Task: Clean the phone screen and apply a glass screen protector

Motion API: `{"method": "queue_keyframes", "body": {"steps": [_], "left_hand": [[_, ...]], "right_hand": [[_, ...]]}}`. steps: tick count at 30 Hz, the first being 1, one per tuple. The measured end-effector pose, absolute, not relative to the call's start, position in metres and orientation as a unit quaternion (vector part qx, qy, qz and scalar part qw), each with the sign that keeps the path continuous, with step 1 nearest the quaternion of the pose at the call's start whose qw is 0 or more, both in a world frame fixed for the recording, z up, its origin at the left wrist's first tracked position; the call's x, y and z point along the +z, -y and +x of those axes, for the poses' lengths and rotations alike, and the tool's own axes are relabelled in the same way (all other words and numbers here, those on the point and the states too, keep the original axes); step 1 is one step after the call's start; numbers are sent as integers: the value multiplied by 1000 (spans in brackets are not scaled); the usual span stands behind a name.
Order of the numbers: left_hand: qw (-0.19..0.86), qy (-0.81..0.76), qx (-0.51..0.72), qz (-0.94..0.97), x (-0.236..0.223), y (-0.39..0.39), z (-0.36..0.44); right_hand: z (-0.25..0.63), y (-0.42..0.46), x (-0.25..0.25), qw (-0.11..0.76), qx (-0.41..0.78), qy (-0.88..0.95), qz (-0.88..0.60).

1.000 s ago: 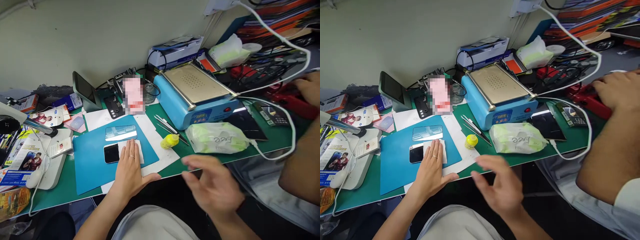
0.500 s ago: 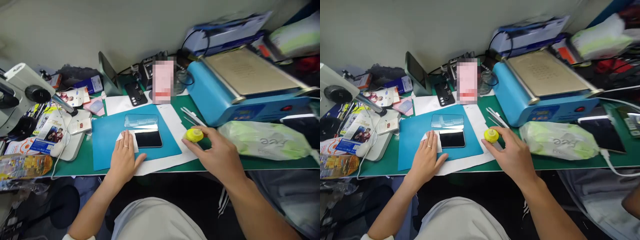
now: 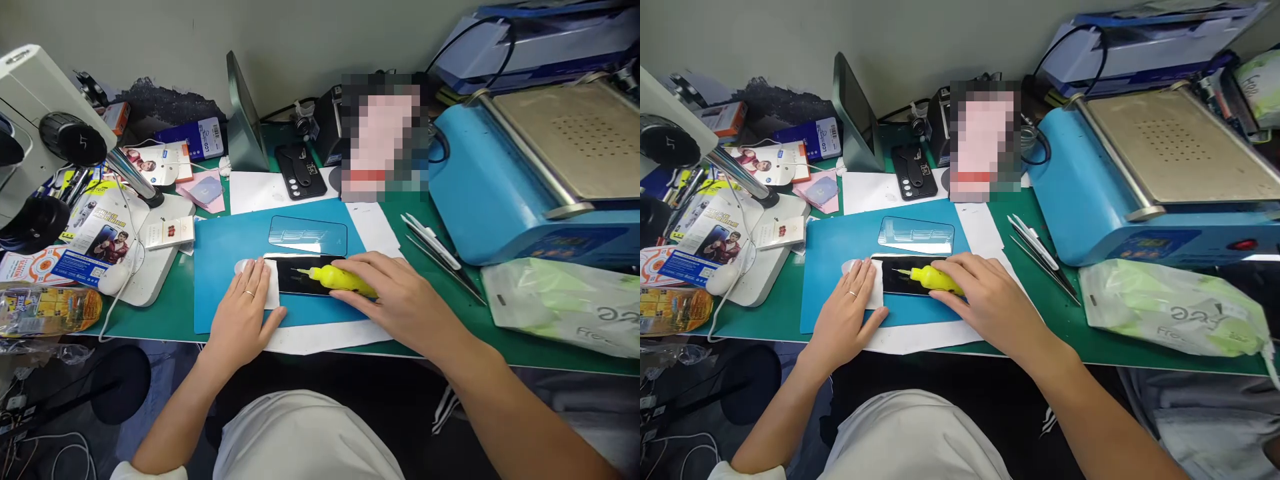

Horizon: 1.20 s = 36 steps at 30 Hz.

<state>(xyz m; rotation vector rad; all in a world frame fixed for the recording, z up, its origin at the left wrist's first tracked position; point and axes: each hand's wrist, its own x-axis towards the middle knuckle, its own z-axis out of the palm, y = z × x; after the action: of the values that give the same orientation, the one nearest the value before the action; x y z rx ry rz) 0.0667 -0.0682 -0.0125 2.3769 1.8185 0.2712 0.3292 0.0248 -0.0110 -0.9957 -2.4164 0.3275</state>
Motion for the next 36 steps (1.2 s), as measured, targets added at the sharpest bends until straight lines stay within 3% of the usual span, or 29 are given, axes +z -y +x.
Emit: {"method": "queue_keyframes", "body": {"steps": [36], "left_hand": [[82,-623,81,774,-9,66,69]], "right_hand": [[346,-30,-10,260,77,893,-360]]}}
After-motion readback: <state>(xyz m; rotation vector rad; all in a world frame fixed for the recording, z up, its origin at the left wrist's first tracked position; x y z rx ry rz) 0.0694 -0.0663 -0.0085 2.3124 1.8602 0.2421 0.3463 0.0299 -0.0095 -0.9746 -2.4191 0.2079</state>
